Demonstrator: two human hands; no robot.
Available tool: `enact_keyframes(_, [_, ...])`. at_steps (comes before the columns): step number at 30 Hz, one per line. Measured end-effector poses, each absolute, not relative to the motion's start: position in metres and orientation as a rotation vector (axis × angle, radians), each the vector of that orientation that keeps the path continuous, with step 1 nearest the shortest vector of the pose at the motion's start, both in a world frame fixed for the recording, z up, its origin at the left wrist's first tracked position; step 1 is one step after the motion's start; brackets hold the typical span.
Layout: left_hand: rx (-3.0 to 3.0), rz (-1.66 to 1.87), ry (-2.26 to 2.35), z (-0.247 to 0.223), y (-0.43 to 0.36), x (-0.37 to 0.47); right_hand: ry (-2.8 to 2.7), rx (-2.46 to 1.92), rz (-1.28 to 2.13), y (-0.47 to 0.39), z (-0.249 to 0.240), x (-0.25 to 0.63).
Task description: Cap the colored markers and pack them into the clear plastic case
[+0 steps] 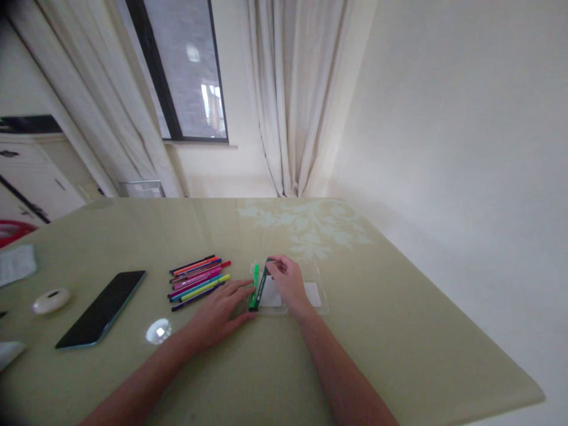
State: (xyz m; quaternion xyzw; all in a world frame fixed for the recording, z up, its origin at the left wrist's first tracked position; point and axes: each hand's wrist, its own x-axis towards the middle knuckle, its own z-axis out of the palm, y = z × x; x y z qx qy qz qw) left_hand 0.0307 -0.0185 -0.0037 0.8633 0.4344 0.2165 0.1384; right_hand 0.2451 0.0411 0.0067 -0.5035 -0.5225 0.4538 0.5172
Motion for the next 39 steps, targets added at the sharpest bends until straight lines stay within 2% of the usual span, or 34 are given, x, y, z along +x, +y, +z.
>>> enact_keyframes(19, [2.673, 0.598, 1.214, 0.0, -0.02, 0.033, -1.983, -1.374, 0.52, 0.033, -0.004, 0.236])
enact_keyframes(28, [2.711, 0.554, 1.233, 0.004, -0.019, 0.036, -2.015, -1.403, 0.481, 0.031, -0.001, 0.236])
enact_keyframes(33, [2.51, 0.695, 1.688, 0.012, -0.008, 0.017, -1.939, -1.386, 0.492, 0.032, 0.001, 0.239])
enact_keyframes(36, [2.461, 0.618, 1.956, 0.013, -0.001, 0.002, -1.894, -1.359, 0.477, 0.033, 0.0, 0.24])
enact_keyframes(39, [2.441, 0.53, 1.975, 0.011, 0.002, -0.004, -1.863, -1.312, 0.468, 0.032, 0.001, 0.238])
